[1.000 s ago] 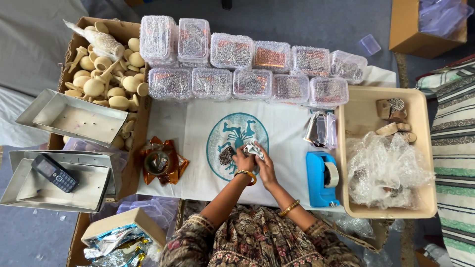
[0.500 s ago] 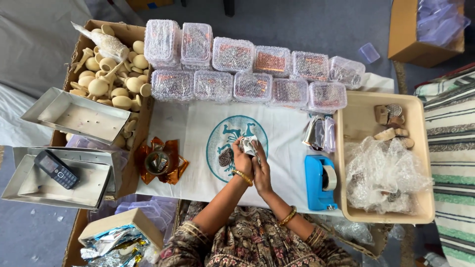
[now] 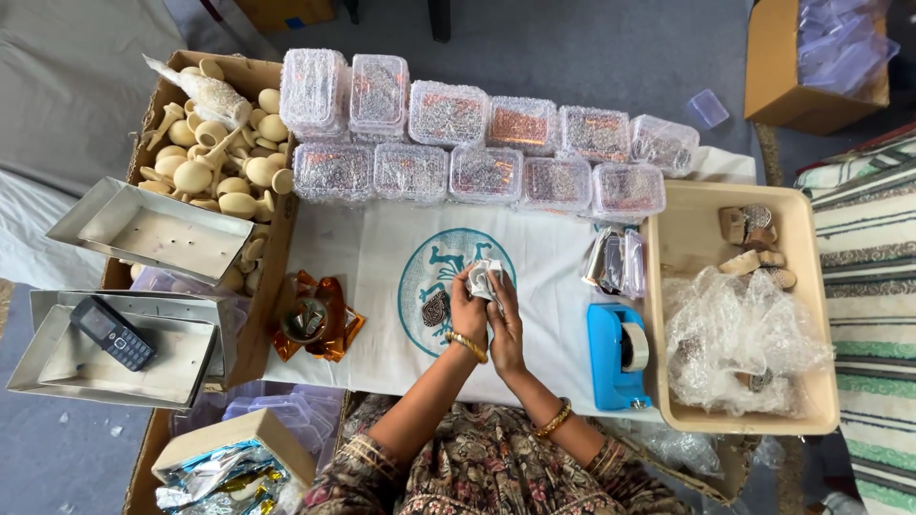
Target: The person sits on the floor and cleans small decorative items with a white cloth. They then place the items into small plastic containers and arrange them on a white cloth on the floor.
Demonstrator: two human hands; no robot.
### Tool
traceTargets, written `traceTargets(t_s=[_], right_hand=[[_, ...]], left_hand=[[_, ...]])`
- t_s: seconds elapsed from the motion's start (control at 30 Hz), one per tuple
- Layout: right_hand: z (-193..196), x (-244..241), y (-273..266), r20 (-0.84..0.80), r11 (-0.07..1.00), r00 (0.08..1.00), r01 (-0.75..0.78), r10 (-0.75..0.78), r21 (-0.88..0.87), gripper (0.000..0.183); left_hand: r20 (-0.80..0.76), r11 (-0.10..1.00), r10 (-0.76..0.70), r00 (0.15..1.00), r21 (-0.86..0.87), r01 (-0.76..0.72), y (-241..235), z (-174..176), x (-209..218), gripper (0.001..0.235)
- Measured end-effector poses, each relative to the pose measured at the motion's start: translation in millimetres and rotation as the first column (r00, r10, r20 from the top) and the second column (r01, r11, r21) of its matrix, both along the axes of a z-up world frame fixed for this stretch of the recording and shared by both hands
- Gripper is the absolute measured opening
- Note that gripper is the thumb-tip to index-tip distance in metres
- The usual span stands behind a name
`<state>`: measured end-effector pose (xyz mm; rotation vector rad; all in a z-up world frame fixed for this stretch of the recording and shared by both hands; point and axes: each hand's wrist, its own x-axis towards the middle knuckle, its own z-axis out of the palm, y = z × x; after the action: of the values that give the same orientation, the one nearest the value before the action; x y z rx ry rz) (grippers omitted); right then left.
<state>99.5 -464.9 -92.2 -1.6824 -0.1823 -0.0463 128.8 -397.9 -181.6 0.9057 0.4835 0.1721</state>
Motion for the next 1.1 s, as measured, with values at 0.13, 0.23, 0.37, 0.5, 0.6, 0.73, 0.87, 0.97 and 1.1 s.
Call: traceTargets(t_s=[0.13,0.23,0.37,0.5,0.6,0.73,0.87,0.97,1.1], right_hand=[[5,31,-18,-0.089,1.0,0.996,0.015,-0.013,0.024,0.051],[3,57,-40,-0.236,0.973,0.958,-0.117,0.163,0.198,0.042],[27,32,-22,-0.352,0.975,0.928,-0.047,0.123,0.216,0.039],[35,8,1,-0.01,0.984,0.996,-0.083,0.086,0.16,0.04],[7,32,-19,-0.383,0.988,0.915,-0.078,0.126,0.137,0.04],[19,34,-26,-0.34,0.957,0.902,-0.208,0.267,0.201,0.04],[27,-1,4,-0.196,0.998,0.978,-0.063,0.067,0.026,0.046],[15,2,6,0.124,0.986,0.988,-0.072,0.091,-0.151,0.045],[34,39,-9,-0.263,0.99,0.955,-0.115,0.133,0.083,0.041]], left_hand=[[-0.248,0.979,-0.195,0.949,0.015,0.205,10,68,-16,0.037],[-0.11,0.877,-0.448,0.887,0.14,0.46,23,45,-9,0.038],[-0.043,0.98,-0.18,0.983,0.081,0.183,38,57,9,0.042],[-0.093,0.994,-0.056,0.994,-0.101,0.047,24,29,-5,0.037],[-0.058,0.972,-0.221,0.974,0.072,0.225,15,63,-25,0.029],[-0.023,0.931,-0.334,0.942,0.146,0.334,18,93,-24,0.039],[-0.178,0.988,-0.012,0.984,-0.152,-0.015,14,53,-9,0.038],[-0.194,0.957,0.027,0.981,-0.28,-0.081,11,73,-15,0.033],[-0.216,0.948,-0.283,0.934,-0.213,0.238,12,84,-33,0.033]])
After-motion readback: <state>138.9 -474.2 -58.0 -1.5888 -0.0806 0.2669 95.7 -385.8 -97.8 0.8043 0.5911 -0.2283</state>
